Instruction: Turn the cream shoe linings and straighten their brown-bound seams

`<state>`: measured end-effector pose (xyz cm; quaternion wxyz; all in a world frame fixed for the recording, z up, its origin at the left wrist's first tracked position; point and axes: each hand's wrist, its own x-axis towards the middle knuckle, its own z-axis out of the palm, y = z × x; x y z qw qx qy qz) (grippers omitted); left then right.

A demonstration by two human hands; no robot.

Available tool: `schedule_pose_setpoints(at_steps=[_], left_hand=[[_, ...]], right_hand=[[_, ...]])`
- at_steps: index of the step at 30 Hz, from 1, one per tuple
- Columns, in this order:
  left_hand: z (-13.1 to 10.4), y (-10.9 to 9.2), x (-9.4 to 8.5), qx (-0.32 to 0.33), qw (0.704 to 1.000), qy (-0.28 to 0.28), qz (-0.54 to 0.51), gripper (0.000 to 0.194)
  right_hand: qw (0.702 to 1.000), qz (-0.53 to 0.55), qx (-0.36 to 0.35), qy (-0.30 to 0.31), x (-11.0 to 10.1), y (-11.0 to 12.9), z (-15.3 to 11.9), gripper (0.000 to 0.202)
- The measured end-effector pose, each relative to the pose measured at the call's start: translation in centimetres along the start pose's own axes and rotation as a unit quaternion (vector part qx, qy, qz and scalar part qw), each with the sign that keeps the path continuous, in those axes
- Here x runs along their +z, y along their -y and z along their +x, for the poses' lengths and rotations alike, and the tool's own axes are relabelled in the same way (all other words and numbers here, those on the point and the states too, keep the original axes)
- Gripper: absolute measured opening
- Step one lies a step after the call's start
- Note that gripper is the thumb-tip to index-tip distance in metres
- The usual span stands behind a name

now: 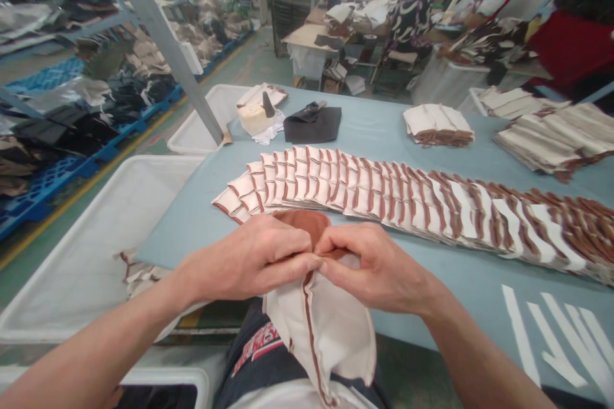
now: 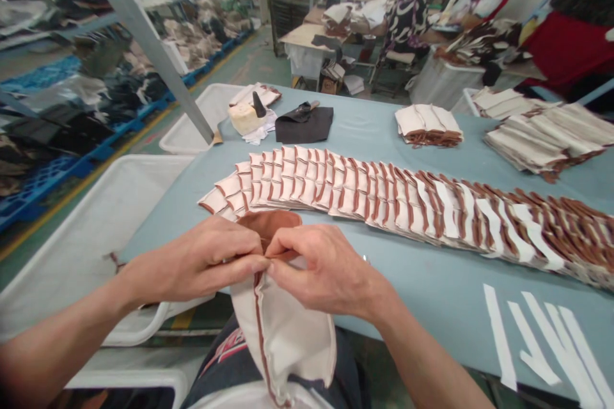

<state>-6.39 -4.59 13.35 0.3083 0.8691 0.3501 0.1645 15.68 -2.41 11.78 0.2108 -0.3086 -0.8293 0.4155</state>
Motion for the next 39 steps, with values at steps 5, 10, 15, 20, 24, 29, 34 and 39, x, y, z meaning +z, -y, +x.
schedule_pose_setpoints(at_steps=[5, 10, 15, 20, 24, 29, 34, 39], left_hand=[[0.7, 0.4, 0.4, -0.004, 0.994, -0.057, -0.088, 0.033], [0.3, 0.1, 1.0, -0.037, 0.977, -0.080, -0.197, 0.038], [-1.2, -0.1, 2.8, -0.041, 0.937, -0.175, -0.301, 0.057], [-2.6, 1.8, 2.9, -0.062, 0.944, -0.196, -0.260, 0.057], [-2.3, 2.2, 1.1, -0.023, 0.975, -0.182, -0.125, 0.042], [-0.1, 0.9, 0.1, 0.037, 0.980, -0.142, -0.138, 0.021], [1.2, 0.8, 0.9, 0.025, 0.970, -0.123, -0.207, 0.016], [0.6, 0.7, 2.6, -0.032, 0.967, -0.113, -0.228, 0.019]], right_hand=[[0.998, -0.052, -0.032, -0.013, -2.1, -0.6, -0.2, 0.026], [0.999, 0.010, -0.023, -0.028, -2.2, -3.3, -0.4, 0.054], [0.988, 0.146, -0.015, -0.035, -1.6, -4.5, -1.3, 0.063], [0.983, 0.180, -0.004, -0.033, -2.6, -3.0, -2.1, 0.049], [0.986, 0.164, -0.027, -0.030, -3.5, -1.4, -1.3, 0.038], [0.993, 0.104, -0.060, 0.005, -3.4, 0.6, 0.5, 0.025], [0.998, 0.041, -0.035, 0.020, -3.0, 0.7, 1.1, 0.020], [0.997, 0.068, -0.011, 0.019, -1.7, -0.5, 0.4, 0.017]])
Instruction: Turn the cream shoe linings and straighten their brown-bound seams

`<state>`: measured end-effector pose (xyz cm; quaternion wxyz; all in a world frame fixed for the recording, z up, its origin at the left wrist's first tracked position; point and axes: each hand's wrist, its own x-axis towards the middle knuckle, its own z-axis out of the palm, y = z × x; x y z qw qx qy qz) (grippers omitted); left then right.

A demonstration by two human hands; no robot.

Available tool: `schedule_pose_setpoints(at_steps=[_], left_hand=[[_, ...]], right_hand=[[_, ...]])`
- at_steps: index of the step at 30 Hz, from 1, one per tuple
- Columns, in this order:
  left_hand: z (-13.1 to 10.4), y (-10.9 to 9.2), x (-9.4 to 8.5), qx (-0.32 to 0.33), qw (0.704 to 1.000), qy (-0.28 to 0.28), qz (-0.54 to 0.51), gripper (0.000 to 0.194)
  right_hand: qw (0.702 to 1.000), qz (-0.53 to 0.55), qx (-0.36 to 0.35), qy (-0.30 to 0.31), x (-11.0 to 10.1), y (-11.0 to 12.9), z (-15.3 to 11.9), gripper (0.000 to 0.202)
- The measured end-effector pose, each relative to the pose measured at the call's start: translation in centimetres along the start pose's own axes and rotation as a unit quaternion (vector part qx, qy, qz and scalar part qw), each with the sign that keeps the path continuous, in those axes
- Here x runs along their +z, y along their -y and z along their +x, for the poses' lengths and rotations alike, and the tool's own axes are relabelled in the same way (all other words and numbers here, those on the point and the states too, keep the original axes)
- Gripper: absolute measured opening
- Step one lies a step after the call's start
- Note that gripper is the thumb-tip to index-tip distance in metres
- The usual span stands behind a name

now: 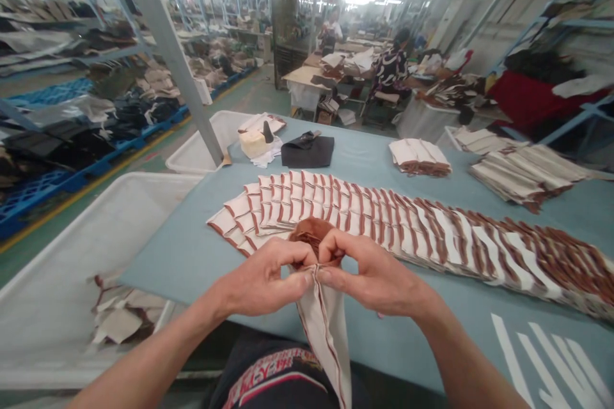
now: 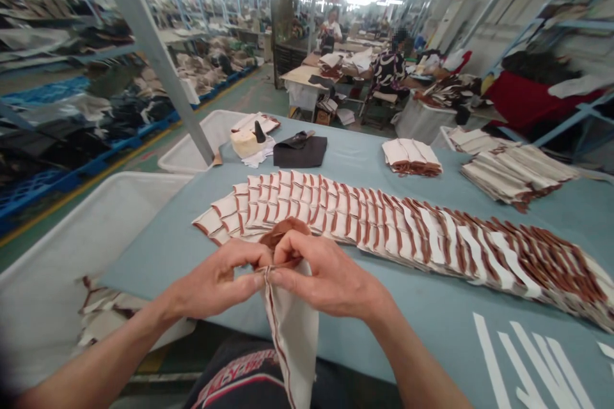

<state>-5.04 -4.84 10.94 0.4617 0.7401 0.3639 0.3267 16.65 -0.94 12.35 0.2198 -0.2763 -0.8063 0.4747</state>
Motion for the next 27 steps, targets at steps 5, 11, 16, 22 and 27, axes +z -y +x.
schedule_pose_setpoints(at_steps=[5, 11, 16, 22, 27], left_hand=[[-1.0, 0.1, 0.9, -0.045, 0.998, 0.009, -0.041, 0.021], [-1.2, 0.1, 1.1, -0.053, 0.996, 0.012, -0.065, 0.024], [-1.2, -0.2, 1.3, -0.051, 0.997, 0.014, -0.061, 0.026], [-1.2, -0.5, 1.1, -0.070, 0.995, 0.041, -0.058, 0.022], [-0.8, -1.0, 1.0, -0.100, 0.994, 0.032, -0.042, 0.020]], right_hand=[[0.999, 0.038, 0.019, 0.002, 1.1, -0.7, -0.9, 0.008], [0.997, 0.065, 0.028, -0.001, 1.5, -0.6, -1.4, 0.006], [0.999, 0.050, 0.009, -0.002, 1.5, -0.8, -1.7, 0.005], [0.999, 0.049, 0.014, 0.004, 1.6, -1.2, -1.8, 0.008], [0.999, 0.029, 0.030, -0.004, 1.9, -1.1, -1.8, 0.012]])
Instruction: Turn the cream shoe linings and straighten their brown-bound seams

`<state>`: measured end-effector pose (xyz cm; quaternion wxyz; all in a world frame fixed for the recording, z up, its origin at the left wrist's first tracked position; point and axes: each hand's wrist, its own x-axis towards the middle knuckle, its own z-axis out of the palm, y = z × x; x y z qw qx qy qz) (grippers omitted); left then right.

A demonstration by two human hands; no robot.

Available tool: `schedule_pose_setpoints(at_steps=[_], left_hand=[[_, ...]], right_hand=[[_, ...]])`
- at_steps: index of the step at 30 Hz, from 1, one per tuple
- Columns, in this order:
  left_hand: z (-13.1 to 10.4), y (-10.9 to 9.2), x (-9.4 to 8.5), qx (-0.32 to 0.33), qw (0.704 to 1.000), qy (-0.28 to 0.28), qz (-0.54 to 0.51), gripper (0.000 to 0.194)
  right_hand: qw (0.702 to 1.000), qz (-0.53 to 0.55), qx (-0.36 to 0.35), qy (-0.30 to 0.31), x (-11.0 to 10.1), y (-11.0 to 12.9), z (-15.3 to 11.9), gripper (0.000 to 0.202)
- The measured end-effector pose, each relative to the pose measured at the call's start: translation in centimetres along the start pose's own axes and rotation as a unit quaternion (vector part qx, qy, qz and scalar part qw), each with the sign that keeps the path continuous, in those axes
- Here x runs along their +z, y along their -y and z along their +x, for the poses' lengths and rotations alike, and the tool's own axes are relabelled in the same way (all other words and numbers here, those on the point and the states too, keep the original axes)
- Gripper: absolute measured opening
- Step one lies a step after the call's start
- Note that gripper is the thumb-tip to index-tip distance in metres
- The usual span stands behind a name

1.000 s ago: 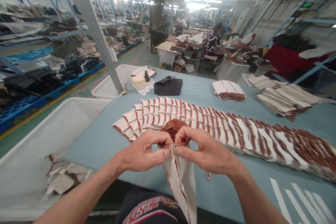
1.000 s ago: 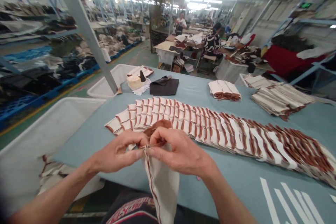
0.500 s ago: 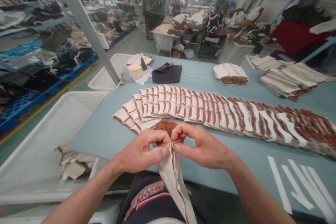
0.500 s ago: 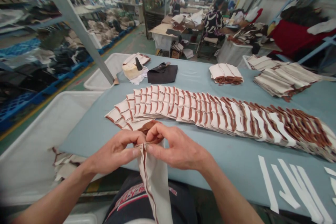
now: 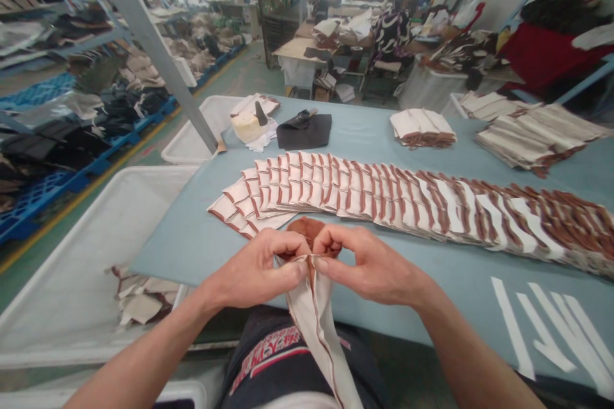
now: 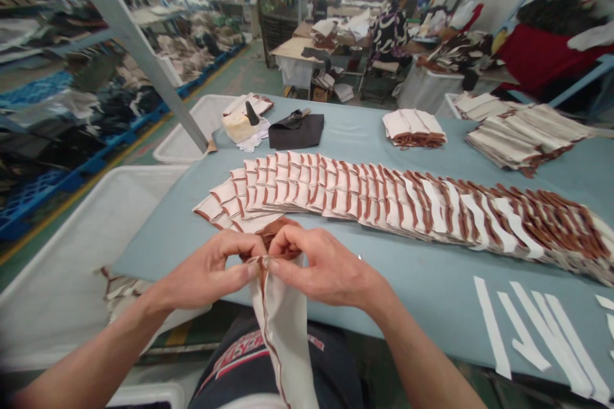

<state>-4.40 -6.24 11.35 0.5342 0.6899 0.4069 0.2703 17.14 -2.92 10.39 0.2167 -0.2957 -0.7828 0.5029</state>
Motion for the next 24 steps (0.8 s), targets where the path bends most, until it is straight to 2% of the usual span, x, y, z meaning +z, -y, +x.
schedule_pose_setpoints(at_steps=[6, 15, 19, 22, 24], left_hand=[[0.0, -1.0, 0.3, -0.022, 0.999, -0.043, 0.024, 0.018], [0.0, -0.8, 0.1, -0.019, 0.999, -0.021, 0.040, 0.021], [-0.5, -0.8, -0.5, 0.023, 0.990, -0.022, 0.134, 0.025], [-1.2, -1.1, -1.3, 0.069, 0.976, 0.023, 0.205, 0.027], [-1.7, -1.2, -1.8, 0.072, 0.973, 0.061, 0.212, 0.028]], right_hand=[[1.000, -0.018, 0.004, -0.009, -0.1, 0.8, 0.1, 0.008], [0.996, -0.077, 0.003, -0.039, 0.7, 1.5, 0.0, 0.008], [0.993, -0.107, 0.013, -0.040, 0.9, 1.8, 0.2, 0.011], [0.993, -0.116, 0.017, -0.032, 0.9, 1.9, 0.3, 0.010], [0.993, -0.119, 0.011, -0.023, 0.9, 1.7, 0.3, 0.008]])
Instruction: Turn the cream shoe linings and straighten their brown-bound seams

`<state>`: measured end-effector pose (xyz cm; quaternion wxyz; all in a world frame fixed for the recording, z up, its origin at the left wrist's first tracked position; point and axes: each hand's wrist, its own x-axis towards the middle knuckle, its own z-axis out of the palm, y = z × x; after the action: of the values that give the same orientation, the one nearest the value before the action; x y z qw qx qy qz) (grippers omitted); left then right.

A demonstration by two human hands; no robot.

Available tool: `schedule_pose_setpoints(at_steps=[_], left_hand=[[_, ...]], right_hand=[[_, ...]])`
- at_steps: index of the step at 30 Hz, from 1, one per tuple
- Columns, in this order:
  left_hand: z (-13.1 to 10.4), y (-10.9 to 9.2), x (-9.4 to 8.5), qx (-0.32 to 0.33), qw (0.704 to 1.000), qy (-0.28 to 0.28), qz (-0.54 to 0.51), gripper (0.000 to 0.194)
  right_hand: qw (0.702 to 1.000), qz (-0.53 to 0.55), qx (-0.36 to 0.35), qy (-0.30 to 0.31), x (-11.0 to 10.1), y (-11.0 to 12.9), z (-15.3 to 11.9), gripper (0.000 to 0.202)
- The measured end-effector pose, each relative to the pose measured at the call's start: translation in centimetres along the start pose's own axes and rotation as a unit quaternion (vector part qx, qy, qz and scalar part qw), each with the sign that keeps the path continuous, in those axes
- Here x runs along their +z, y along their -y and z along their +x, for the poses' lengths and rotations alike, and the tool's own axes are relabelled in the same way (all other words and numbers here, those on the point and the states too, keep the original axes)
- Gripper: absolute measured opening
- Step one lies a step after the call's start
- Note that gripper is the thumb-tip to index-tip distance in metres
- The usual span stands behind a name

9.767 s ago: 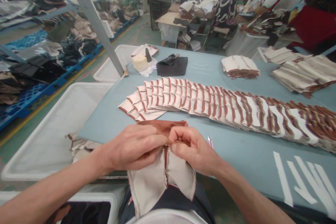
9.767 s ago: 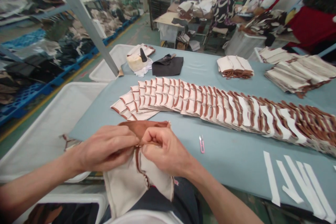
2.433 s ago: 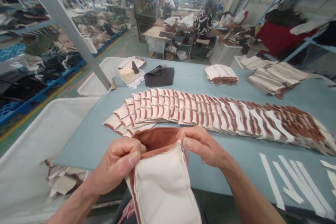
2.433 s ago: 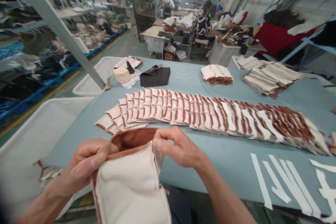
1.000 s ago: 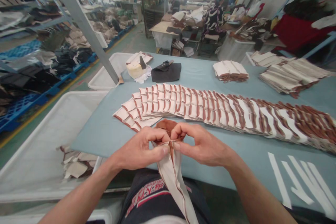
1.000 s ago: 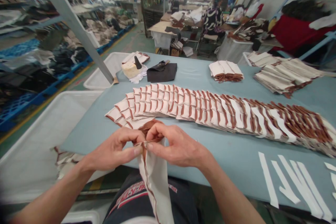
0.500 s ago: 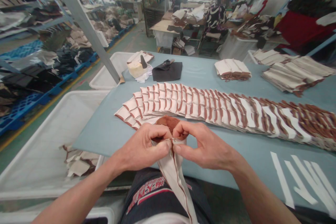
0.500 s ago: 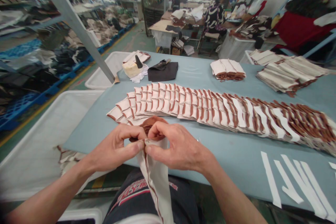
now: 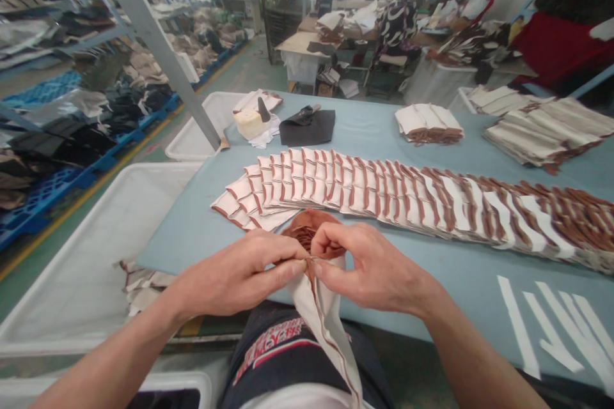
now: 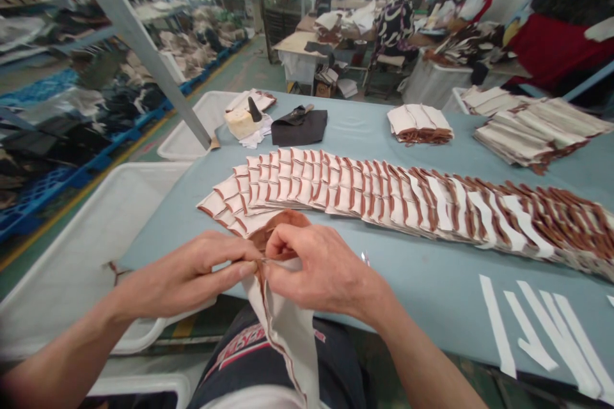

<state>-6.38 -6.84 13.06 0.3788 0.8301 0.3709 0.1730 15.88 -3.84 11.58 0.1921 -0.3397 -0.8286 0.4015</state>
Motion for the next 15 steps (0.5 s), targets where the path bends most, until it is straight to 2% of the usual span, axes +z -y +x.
schedule_pose_setpoints(at_steps=[7, 15], left_hand=[[-0.7, 0.7, 0.3, -0.023, 0.999, 0.011, -0.038, 0.032], [-1.4, 0.7, 0.1, -0.005, 0.999, 0.020, -0.035, 0.027]], right_hand=[[0.999, 0.044, -0.005, 0.025, 0.5, -0.8, 0.3, 0.008], [0.996, 0.074, -0.020, 0.036, 0.9, -1.2, 0.2, 0.006]])
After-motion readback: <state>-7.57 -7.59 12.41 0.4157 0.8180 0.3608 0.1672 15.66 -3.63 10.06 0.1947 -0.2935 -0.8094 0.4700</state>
